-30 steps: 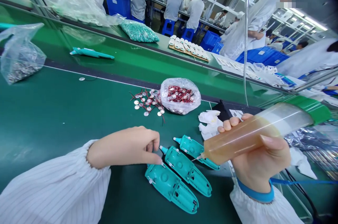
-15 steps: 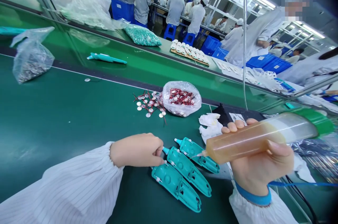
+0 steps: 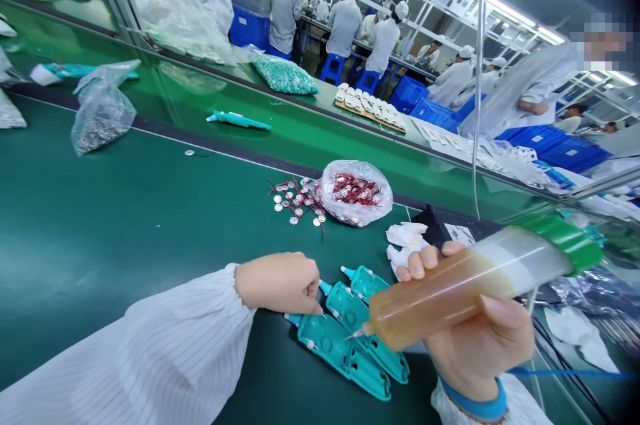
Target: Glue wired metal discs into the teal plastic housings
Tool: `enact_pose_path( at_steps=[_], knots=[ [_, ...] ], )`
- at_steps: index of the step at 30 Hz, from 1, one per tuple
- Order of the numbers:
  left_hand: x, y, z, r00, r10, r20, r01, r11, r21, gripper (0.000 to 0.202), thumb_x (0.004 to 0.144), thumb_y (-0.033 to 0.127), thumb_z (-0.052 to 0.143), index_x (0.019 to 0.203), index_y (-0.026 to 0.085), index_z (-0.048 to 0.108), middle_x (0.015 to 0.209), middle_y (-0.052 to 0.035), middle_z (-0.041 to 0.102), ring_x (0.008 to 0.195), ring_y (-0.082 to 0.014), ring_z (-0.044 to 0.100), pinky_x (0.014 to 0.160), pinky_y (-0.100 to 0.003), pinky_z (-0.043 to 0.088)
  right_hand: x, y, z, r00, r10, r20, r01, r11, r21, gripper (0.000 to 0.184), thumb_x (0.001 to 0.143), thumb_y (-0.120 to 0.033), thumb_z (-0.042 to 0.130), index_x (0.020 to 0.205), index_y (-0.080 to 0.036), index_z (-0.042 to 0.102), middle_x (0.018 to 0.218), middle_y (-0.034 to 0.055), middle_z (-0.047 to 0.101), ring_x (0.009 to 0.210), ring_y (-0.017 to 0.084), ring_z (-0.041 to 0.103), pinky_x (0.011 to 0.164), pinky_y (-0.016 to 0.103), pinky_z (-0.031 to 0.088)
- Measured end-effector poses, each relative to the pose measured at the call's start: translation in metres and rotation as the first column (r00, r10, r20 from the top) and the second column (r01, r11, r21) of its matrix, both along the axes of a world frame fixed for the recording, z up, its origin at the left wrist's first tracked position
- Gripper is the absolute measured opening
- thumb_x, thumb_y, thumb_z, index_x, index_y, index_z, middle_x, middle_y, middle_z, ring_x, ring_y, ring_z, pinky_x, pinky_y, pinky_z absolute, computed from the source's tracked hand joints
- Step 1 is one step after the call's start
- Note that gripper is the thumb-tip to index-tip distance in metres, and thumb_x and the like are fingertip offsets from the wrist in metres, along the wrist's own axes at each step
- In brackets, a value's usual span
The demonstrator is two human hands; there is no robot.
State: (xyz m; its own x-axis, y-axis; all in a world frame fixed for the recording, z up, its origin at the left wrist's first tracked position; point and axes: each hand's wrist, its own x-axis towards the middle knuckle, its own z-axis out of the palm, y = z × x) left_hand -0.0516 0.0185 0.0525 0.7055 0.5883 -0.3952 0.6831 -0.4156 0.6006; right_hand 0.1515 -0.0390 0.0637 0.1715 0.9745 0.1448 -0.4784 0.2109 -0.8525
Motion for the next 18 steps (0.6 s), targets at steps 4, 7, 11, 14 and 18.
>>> enact_pose_path(
  at_steps=[4,7,11,14,18],
  knots=[
    [0.001,0.0,-0.001,1.0,-0.022,0.009,0.023,1.0,-0.012,0.016,0.075,0.022,0.064,0.059,0.019,0.065,0.057,0.0025,0.067,0.052,-0.0101,0.059,0.046,-0.017,0.035,-0.006,-0.002,-0.009,0.993,0.113,0.042,-0.112,0.993,-0.026,0.03,0.062,-0.038,0.06,0.088,-0.025,0.059,0.076,0.002,0.051,0.065,0.02,0.051,0.058,0.036,0.044],
    [0.002,0.001,-0.003,1.0,-0.027,0.014,0.028,1.0,-0.008,0.012,0.074,0.021,0.065,0.062,0.02,0.068,0.06,0.0023,0.07,0.055,-0.0109,0.061,0.047,-0.017,0.036,-0.006,-0.003,-0.012,0.987,0.139,0.081,-0.138,0.99,-0.016,0.03,0.064,-0.039,0.06,0.09,-0.025,0.059,0.077,0.0022,0.051,0.066,0.02,0.052,0.059,0.037,0.044],
    [0.004,0.0,-0.006,0.999,-0.033,0.007,0.033,0.999,0.017,0.011,0.071,0.018,0.064,0.061,0.02,0.069,0.061,0.0017,0.07,0.055,-0.0116,0.061,0.046,-0.018,0.036,-0.005,-0.003,-0.014,0.983,0.151,0.108,-0.151,0.989,-0.012,0.029,0.064,-0.038,0.061,0.09,-0.026,0.058,0.077,0.002,0.052,0.067,0.021,0.053,0.06,0.037,0.045],
    [0.005,0.0,-0.007,0.999,-0.039,0.001,0.039,0.999,0.028,0.01,0.068,0.015,0.063,0.062,0.02,0.07,0.061,0.0006,0.071,0.055,-0.0123,0.061,0.045,-0.018,0.035,-0.006,-0.003,-0.016,0.98,0.171,0.106,-0.169,0.985,-0.025,0.03,0.063,-0.038,0.062,0.09,-0.026,0.057,0.077,0.0016,0.052,0.068,0.021,0.053,0.061,0.036,0.044],
    [0.006,0.0,-0.008,0.999,-0.043,-0.001,0.043,0.999,0.033,0.01,0.067,0.014,0.063,0.063,0.018,0.071,0.061,-0.0004,0.071,0.055,-0.0131,0.062,0.045,-0.018,0.036,-0.007,-0.003,-0.018,0.976,0.194,0.095,-0.193,0.981,-0.026,0.03,0.064,-0.037,0.062,0.091,-0.025,0.057,0.078,0.0015,0.053,0.068,0.02,0.054,0.061,0.035,0.044]
  ],
)
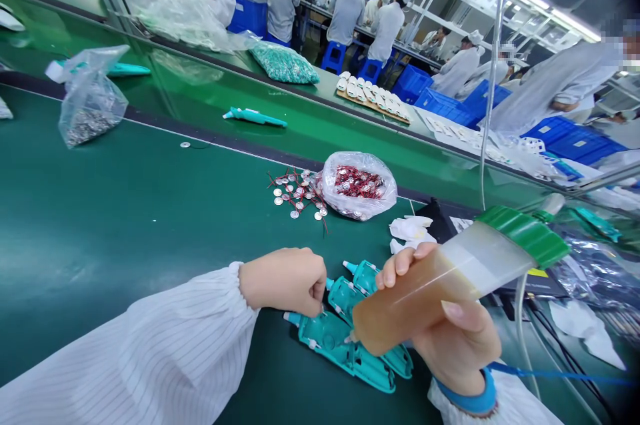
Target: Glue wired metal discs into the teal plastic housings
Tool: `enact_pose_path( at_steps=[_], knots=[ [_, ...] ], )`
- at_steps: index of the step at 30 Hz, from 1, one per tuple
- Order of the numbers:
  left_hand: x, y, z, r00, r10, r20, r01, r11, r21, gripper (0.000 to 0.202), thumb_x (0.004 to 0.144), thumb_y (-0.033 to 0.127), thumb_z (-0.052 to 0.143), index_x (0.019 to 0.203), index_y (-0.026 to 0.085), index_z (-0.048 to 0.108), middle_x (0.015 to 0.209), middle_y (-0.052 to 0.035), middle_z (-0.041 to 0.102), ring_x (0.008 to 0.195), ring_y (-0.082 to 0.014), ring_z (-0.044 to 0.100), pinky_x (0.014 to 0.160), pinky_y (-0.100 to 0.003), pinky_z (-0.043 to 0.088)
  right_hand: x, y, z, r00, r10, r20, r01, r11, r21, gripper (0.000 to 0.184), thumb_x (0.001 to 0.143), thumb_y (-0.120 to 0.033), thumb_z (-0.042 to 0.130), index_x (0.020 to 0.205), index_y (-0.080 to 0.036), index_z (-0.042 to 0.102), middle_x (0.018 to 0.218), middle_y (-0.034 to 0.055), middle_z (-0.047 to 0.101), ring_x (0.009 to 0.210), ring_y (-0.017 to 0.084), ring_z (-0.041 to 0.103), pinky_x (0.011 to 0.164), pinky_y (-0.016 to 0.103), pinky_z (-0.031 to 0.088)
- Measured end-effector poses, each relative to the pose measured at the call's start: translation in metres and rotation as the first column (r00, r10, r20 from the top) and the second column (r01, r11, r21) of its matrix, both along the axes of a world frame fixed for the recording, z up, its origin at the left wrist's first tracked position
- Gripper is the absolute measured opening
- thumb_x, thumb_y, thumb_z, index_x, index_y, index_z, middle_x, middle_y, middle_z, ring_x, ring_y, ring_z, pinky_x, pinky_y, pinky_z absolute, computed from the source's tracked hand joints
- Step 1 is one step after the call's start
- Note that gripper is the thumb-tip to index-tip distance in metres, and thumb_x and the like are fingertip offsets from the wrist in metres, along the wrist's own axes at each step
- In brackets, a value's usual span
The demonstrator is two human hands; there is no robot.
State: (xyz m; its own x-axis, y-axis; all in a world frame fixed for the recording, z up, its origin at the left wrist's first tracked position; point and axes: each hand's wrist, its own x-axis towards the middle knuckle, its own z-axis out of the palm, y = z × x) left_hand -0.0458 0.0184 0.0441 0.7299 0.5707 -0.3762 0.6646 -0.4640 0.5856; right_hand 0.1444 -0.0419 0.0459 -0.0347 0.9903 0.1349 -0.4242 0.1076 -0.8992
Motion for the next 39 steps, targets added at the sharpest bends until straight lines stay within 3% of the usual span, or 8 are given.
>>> enact_pose_path(
  at_steps=[26,33,39],
  knots=[
    [0.0013,0.0005,0.0011,0.999,-0.014,-0.032,0.015,1.0,0.015,0.012,0.063,0.012,0.06,0.063,0.018,0.07,0.062,0.0012,0.071,0.054,-0.0118,0.061,0.044,-0.018,0.035,-0.0037,-0.0002,-0.0023,0.999,0.036,0.036,-0.036,0.999,-0.011,0.03,0.065,-0.037,0.068,0.091,-0.025,0.058,0.08,0.0013,0.055,0.07,0.021,0.055,0.062,0.034,0.043],
    [0.002,-0.0003,0.0003,0.999,-0.012,-0.03,0.014,0.999,0.049,0.012,0.064,0.012,0.06,0.064,0.018,0.07,0.062,0.0018,0.071,0.054,-0.0122,0.061,0.043,-0.019,0.033,-0.0064,0.0002,-0.0029,0.994,0.045,0.096,-0.05,0.998,0.048,0.03,0.068,-0.037,0.068,0.093,-0.025,0.055,0.08,0.001,0.053,0.071,0.02,0.055,0.063,0.035,0.044],
    [0.0073,-0.0037,0.0003,0.998,-0.031,-0.05,0.038,0.99,0.136,0.013,0.064,0.01,0.06,0.06,0.019,0.068,0.064,0.0005,0.07,0.057,-0.0154,0.062,0.045,-0.023,0.031,-0.0076,-0.0059,-0.0018,0.978,-0.002,0.211,-0.044,0.977,0.21,0.031,0.074,-0.039,0.065,0.098,-0.027,0.051,0.083,0.0015,0.052,0.07,0.02,0.055,0.063,0.037,0.047]
  ],
)
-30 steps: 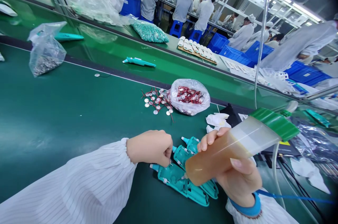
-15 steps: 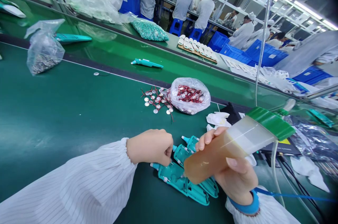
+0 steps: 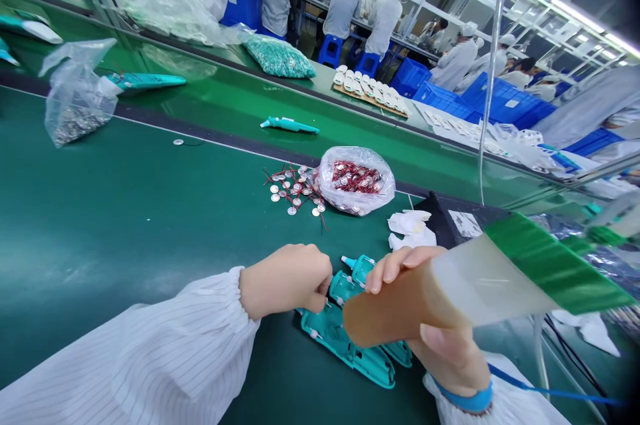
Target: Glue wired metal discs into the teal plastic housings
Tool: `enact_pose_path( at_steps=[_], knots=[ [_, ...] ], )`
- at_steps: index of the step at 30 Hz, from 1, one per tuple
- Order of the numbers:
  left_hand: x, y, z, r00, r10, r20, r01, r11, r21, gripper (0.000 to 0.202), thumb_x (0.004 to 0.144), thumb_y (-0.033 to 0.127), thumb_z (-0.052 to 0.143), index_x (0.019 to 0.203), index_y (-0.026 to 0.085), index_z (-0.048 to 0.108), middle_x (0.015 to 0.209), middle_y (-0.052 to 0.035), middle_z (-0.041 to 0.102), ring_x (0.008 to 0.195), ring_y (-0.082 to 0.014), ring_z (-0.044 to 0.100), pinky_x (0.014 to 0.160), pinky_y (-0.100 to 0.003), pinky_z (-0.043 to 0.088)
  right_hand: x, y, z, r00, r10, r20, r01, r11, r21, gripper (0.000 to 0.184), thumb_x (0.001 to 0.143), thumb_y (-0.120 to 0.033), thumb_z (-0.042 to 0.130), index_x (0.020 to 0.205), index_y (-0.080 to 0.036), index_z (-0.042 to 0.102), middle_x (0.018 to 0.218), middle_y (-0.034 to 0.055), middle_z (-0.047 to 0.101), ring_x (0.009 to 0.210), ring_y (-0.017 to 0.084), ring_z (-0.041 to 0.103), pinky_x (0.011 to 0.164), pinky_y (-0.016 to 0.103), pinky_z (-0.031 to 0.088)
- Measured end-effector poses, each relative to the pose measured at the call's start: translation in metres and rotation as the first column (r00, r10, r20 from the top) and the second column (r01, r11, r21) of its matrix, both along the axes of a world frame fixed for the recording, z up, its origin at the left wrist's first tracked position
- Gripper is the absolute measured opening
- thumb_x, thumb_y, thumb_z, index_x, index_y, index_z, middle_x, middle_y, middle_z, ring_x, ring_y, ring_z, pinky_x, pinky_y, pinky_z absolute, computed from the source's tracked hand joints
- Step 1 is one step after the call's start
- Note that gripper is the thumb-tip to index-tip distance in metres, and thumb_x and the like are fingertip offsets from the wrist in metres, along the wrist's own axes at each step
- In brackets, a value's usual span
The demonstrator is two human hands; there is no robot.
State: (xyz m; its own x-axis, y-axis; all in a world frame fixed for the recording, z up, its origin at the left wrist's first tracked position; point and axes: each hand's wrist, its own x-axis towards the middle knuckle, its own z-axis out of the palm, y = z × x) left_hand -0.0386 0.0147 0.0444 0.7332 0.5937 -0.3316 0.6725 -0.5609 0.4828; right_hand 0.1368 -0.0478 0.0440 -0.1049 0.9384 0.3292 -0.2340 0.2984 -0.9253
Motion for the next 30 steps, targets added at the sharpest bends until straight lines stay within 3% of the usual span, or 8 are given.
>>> enact_pose_path(
  at_steps=[5,9,13,18,23,28,30],
  knots=[
    [0.003,-0.007,0.002,1.0,0.016,-0.02,-0.014,0.995,0.1,0.015,0.069,0.009,0.06,0.069,0.02,0.07,0.077,-0.0016,0.07,0.073,-0.0202,0.066,0.052,-0.025,0.036,0.009,0.0,0.007,0.99,-0.053,0.131,0.055,0.998,-0.01,0.028,0.072,-0.045,0.069,0.09,-0.028,0.055,0.078,0.003,0.056,0.074,0.024,0.059,0.068,0.046,0.051],
    [0.004,-0.011,0.003,0.998,0.035,-0.049,-0.027,0.986,0.162,0.015,0.07,0.007,0.058,0.071,0.018,0.068,0.077,-0.0037,0.068,0.075,-0.0226,0.065,0.052,-0.026,0.036,0.011,0.0,0.009,0.988,-0.076,0.133,0.077,0.997,-0.004,0.022,0.073,-0.045,0.069,0.084,-0.03,0.055,0.075,0.0026,0.057,0.074,0.026,0.06,0.068,0.047,0.051],
    [0.006,-0.013,0.003,0.997,0.042,-0.066,-0.028,0.981,0.194,0.012,0.071,0.009,0.058,0.066,0.017,0.066,0.073,-0.005,0.066,0.072,-0.0227,0.064,0.049,-0.026,0.036,0.007,-0.007,0.008,0.989,-0.058,0.139,0.056,0.998,0.016,0.028,0.067,-0.039,0.074,0.084,-0.029,0.054,0.073,0.0021,0.057,0.072,0.026,0.06,0.065,0.046,0.051],
    [0.007,-0.014,0.0,0.998,0.037,-0.056,-0.025,0.979,0.2,0.011,0.072,0.01,0.059,0.071,0.017,0.067,0.077,-0.0043,0.067,0.077,-0.0238,0.065,0.051,-0.027,0.038,-0.002,-0.012,0.01,0.995,-0.043,0.085,0.037,0.996,0.076,0.026,0.076,-0.037,0.064,0.094,-0.025,0.051,0.08,0.0033,0.056,0.066,0.021,0.058,0.064,0.042,0.047],
    [0.007,-0.014,-0.004,0.998,0.037,-0.041,-0.027,0.978,0.208,0.009,0.073,0.012,0.059,0.071,0.017,0.067,0.078,-0.0048,0.068,0.077,-0.0247,0.065,0.051,-0.028,0.038,-0.01,-0.01,0.019,0.994,-0.071,0.081,0.062,0.993,0.099,0.02,0.08,-0.036,0.064,0.09,-0.024,0.05,0.075,0.0006,0.051,0.062,0.019,0.054,0.059,0.036,0.045],
    [0.007,-0.014,-0.006,0.999,0.038,-0.02,-0.033,0.977,0.212,0.01,0.072,0.011,0.059,0.071,0.018,0.067,0.076,-0.0047,0.068,0.075,-0.0239,0.066,0.051,-0.028,0.038,-0.003,-0.014,0.009,0.988,-0.055,0.143,0.043,0.995,0.086,0.026,0.08,-0.041,0.06,0.1,-0.028,0.049,0.081,0.0031,0.052,0.072,0.024,0.057,0.065,0.043,0.046],
    [0.007,-0.014,-0.006,0.999,0.04,-0.011,-0.036,0.976,0.214,0.01,0.071,0.01,0.059,0.07,0.017,0.066,0.076,-0.0047,0.068,0.074,-0.0242,0.066,0.05,-0.028,0.037,-0.004,-0.016,0.003,0.988,-0.097,0.118,0.088,0.993,0.08,0.026,0.078,-0.043,0.06,0.098,-0.029,0.05,0.079,0.0026,0.051,0.071,0.024,0.056,0.065,0.044,0.046]
  ],
)
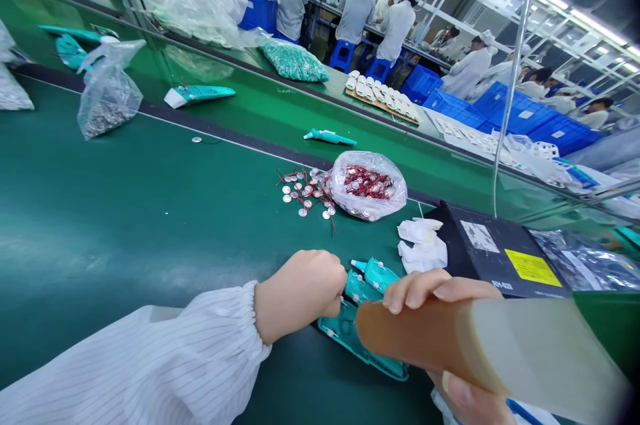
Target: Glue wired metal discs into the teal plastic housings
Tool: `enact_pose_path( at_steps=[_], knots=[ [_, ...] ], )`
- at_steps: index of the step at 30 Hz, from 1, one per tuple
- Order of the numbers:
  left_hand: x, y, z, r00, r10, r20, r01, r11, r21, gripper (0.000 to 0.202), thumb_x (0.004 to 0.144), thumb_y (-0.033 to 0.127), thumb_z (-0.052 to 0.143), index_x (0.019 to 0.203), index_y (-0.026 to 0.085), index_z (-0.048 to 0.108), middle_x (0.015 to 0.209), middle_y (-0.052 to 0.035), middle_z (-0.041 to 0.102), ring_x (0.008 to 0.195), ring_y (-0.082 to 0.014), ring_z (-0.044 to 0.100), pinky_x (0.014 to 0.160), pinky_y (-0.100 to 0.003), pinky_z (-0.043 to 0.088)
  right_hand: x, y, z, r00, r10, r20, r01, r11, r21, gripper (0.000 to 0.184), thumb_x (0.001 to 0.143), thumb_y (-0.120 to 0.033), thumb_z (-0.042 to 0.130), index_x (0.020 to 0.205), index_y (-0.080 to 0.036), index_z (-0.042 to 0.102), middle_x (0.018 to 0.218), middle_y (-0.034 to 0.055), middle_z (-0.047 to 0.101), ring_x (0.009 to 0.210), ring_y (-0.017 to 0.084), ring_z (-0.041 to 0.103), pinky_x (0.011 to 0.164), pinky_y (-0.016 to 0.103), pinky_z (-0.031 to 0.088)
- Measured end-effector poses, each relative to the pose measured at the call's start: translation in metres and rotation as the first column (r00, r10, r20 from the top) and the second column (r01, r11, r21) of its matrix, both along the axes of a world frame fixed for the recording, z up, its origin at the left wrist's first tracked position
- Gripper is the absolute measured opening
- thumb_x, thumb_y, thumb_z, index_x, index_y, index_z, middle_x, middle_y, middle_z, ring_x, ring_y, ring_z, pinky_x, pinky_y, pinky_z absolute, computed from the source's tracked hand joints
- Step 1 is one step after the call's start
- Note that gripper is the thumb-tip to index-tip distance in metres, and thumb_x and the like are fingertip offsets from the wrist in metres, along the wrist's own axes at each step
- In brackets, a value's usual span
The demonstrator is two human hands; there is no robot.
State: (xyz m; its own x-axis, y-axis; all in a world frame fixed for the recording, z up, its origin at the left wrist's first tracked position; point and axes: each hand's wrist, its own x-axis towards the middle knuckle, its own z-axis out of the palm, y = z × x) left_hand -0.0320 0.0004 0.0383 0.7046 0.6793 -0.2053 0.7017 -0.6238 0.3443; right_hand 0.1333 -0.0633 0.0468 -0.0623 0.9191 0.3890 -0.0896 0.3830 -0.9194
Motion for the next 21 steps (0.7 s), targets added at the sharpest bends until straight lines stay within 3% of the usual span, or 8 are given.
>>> enact_pose_path(
  at_steps=[5,14,21],
  knots=[
    [0.0,0.0,-0.001,1.0,0.011,0.011,-0.011,1.0,0.004,0.011,0.071,0.01,0.058,0.069,0.017,0.066,0.074,-0.0049,0.067,0.072,-0.0249,0.065,0.047,-0.029,0.033,-0.008,0.001,-0.007,0.986,-0.126,-0.105,0.13,0.991,0.029,0.028,0.074,-0.044,0.062,0.095,-0.028,0.053,0.075,0.0015,0.05,0.062,0.019,0.05,0.058,0.038,0.044],
    [0.001,-0.001,-0.001,1.0,-0.001,-0.011,0.001,1.0,0.017,0.01,0.069,0.009,0.059,0.067,0.017,0.064,0.071,-0.0045,0.065,0.067,-0.0223,0.064,0.044,-0.027,0.03,0.001,0.013,0.01,0.996,0.061,-0.069,-0.069,0.99,-0.123,0.029,0.07,-0.042,0.067,0.093,-0.028,0.056,0.074,0.0009,0.051,0.061,0.019,0.054,0.053,0.035,0.045],
    [0.004,-0.002,0.0,0.999,-0.037,-0.03,0.038,0.999,0.039,0.011,0.068,0.007,0.058,0.063,0.016,0.061,0.067,-0.0037,0.061,0.069,-0.0209,0.063,0.044,-0.026,0.029,0.009,0.018,0.015,0.996,0.084,-0.008,-0.084,0.981,-0.174,0.03,0.07,-0.044,0.067,0.093,-0.028,0.058,0.076,0.0025,0.053,0.063,0.022,0.056,0.052,0.036,0.048]
  ],
)
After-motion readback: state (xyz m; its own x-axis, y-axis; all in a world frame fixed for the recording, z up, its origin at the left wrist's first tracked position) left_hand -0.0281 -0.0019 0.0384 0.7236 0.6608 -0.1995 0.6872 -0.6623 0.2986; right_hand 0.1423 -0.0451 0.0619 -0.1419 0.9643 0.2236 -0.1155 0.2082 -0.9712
